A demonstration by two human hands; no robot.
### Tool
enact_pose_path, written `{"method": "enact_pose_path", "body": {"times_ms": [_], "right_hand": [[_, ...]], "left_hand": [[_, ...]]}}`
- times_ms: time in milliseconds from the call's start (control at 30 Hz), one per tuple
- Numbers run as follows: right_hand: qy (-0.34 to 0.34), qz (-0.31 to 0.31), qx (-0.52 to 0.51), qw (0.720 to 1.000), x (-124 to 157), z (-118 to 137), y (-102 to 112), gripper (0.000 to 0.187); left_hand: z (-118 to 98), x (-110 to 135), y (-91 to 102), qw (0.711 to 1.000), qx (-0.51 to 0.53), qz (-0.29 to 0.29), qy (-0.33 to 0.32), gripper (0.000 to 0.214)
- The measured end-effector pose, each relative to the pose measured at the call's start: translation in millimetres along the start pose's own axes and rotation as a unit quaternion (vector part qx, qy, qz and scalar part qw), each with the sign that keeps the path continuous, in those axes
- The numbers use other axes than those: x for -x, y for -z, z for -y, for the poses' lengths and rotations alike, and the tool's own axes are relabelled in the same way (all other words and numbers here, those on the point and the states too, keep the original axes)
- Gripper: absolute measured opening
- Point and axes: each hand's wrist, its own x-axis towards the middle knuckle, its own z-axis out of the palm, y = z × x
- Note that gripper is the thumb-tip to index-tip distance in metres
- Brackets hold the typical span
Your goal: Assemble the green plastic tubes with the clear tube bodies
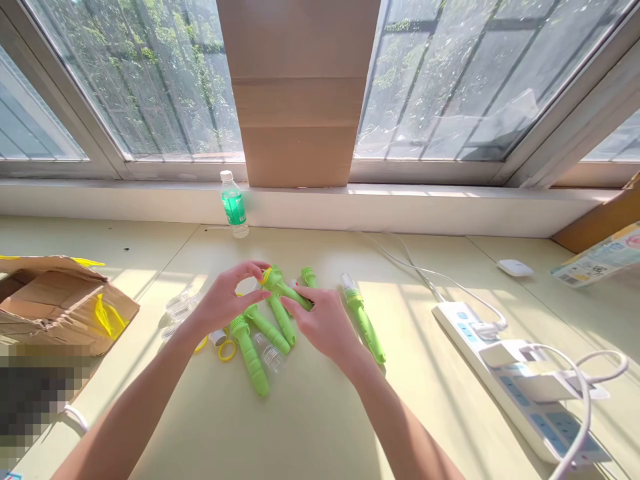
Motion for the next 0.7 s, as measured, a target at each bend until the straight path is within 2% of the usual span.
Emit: {"method": "enact_pose_path", "body": {"times_ms": [300,700], "right_hand": [[0.018,0.035,-0.052,0.998,-0.2,-2.6,5.7,0.040],[-0.037,0.141,-0.206,0.968,-5.7,-4.0,10.4,0.046]], "left_hand": [[-5.5,0.6,6.2,0.999,-0.019,-0.029,-0.017,0.025],[0.5,-1.2,0.2,0.999,0.013,-0.047,-0.025,0.028]]}}
